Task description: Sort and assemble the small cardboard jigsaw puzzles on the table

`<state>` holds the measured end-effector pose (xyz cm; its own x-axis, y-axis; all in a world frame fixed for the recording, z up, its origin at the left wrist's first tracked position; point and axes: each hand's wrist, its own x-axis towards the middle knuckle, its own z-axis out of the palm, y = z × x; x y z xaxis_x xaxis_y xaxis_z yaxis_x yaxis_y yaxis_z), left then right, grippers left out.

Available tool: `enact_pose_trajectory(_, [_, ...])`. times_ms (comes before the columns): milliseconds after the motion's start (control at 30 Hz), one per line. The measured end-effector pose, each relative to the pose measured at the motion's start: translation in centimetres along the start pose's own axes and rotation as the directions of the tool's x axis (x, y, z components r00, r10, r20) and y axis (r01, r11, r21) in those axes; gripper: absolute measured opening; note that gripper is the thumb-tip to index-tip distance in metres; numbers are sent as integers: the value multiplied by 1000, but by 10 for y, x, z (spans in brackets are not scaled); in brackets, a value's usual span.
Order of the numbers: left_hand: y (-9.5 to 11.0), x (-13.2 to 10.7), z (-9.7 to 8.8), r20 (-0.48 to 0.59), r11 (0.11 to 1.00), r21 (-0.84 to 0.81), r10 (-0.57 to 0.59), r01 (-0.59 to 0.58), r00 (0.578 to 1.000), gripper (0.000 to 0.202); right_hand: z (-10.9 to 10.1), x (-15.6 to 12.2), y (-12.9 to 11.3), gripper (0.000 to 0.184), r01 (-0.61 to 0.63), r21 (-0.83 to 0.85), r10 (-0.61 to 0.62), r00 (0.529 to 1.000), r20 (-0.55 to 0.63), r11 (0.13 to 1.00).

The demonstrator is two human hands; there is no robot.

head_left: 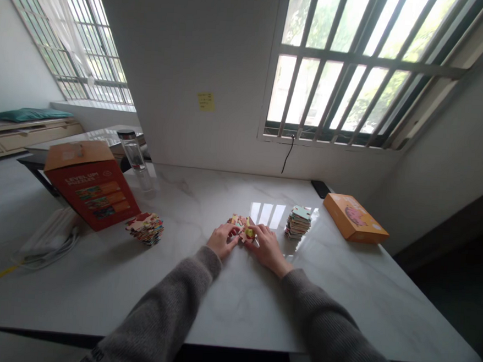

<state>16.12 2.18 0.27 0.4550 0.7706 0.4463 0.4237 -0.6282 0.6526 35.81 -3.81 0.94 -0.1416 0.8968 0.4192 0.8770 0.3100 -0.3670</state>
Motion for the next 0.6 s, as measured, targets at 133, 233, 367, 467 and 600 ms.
enact_pose_trajectory(133, [-2, 3, 0, -9, 947, -286, -158, 149, 987, 33, 0, -3, -4, 46, 77, 179, -60, 994, -96, 981])
enact_pose_trajectory(233, [-1, 5, 2, 100, 801, -541, -241, 256, 965, 43, -4, -6, -8, 49, 166, 242, -134, 981, -143, 956])
enact_pose_trajectory(367, [2, 6, 4, 186, 643, -686, -297, 340, 937, 51, -11, -8, -10, 51, 247, 248, -208, 963, -172, 937])
enact_pose_trajectory(467, [4, 6, 2, 198, 610, -707, -315, 357, 928, 51, -14, -8, -11, 51, 263, 277, -216, 958, -189, 924])
enact_pose_trajectory(600, [5, 6, -6, 180, 609, -694, -371, 385, 911, 49, -18, -7, -11, 42, 252, 313, -185, 956, -228, 916])
